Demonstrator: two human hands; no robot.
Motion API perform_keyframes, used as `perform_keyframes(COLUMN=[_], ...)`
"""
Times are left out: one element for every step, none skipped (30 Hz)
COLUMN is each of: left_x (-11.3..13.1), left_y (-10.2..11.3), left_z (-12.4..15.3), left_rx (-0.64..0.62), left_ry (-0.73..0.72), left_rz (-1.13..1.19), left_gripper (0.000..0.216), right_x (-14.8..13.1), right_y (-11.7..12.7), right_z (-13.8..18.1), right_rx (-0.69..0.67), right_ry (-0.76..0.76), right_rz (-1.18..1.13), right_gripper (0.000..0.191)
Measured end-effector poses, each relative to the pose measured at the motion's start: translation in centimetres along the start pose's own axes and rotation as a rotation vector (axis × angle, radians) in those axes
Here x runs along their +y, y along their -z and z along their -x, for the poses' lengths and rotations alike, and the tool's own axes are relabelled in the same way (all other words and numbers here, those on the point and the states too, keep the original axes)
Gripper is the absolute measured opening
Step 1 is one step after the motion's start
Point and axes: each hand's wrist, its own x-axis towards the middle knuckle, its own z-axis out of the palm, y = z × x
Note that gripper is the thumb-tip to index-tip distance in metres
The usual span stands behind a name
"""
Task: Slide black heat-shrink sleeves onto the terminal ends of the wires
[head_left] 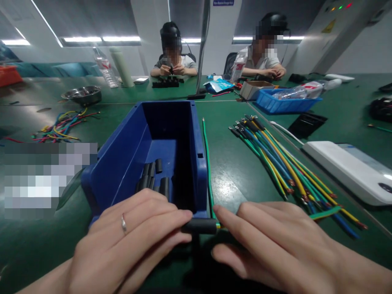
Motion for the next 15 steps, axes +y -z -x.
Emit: perform_keyframes(left_x=[0.0, -0.1, -0.2, -0.3, -0.4, -0.5, -0.6, -0.7, -0.8, -0.8, -0.8, -0.8, -0.8, -0.7, -0.6], left_y=[0.0, 0.0, 0.0, 0.0, 0.0, 0.0, -0.1, -0.1, -0.2, -0.2, -0.3, -0.4, -0.4, -0.5, -0.5], left_z=[0.0, 0.0, 0.1, 0.3, 0.5, 0.8, 1.0, 1.2, 1.5, 1.7, 1.8, 2.0, 2.1, 2.1, 2.1], left_rx=[-0.003, -0.005, -0.010, -0.020, -0.035, -0.046, -0.048, -0.044, -0.044, -0.041, -0.041, -0.044, -0.044, -0.036, -0.021], left_ry=[-0.003, -0.002, 0.003, 0.011, 0.022, 0.041, 0.064, 0.085, 0.106, 0.114, 0.099, 0.065, 0.009, -0.043, -0.086], left_rz=[0.002, 0.003, 0.003, 0.000, -0.006, -0.020, -0.040, -0.069, -0.107, -0.152, -0.205, -0.261, -0.319, -0.375, -0.422], left_gripper=[0.012, 0.012, 0.014, 0.016, 0.018, 0.020, 0.022, 0.024, 0.026, 0.027, 0.027, 0.026, 0.024, 0.022, 0.021], right_x=[0.0, 0.1, 0.1, 0.2, 0.2, 0.3, 0.3, 0.2, 0.2, 0.1, -0.1, -0.2, -0.3, -0.3, -0.2], right_y=[0.0, 0.0, 0.0, 0.1, 0.1, 0.2, 0.3, 0.3, 0.4, 0.5, 0.6, 0.8, 1.0, 1.2, 1.5], right_z=[0.0, -0.1, -0.1, -0.2, -0.2, -0.3, -0.3, -0.4, -0.4, -0.5, -0.5, -0.5, -0.5, -0.4, -0.2], right_rx=[0.003, -0.004, -0.017, -0.027, -0.027, -0.026, -0.025, -0.021, -0.015, -0.004, 0.014, 0.026, 0.024, 0.013, 0.002], right_ry=[0.001, -0.002, -0.005, -0.008, -0.012, -0.017, -0.021, -0.022, -0.023, -0.027, -0.035, -0.049, -0.069, -0.099, -0.141], right_rz=[-0.003, -0.010, -0.014, -0.011, -0.002, 0.010, 0.023, 0.033, 0.043, 0.059, 0.080, 0.100, 0.115, 0.120, 0.113], right_gripper=[0.025, 0.024, 0.025, 0.027, 0.029, 0.031, 0.033, 0.033, 0.033, 0.033, 0.032, 0.031, 0.030, 0.031, 0.031])
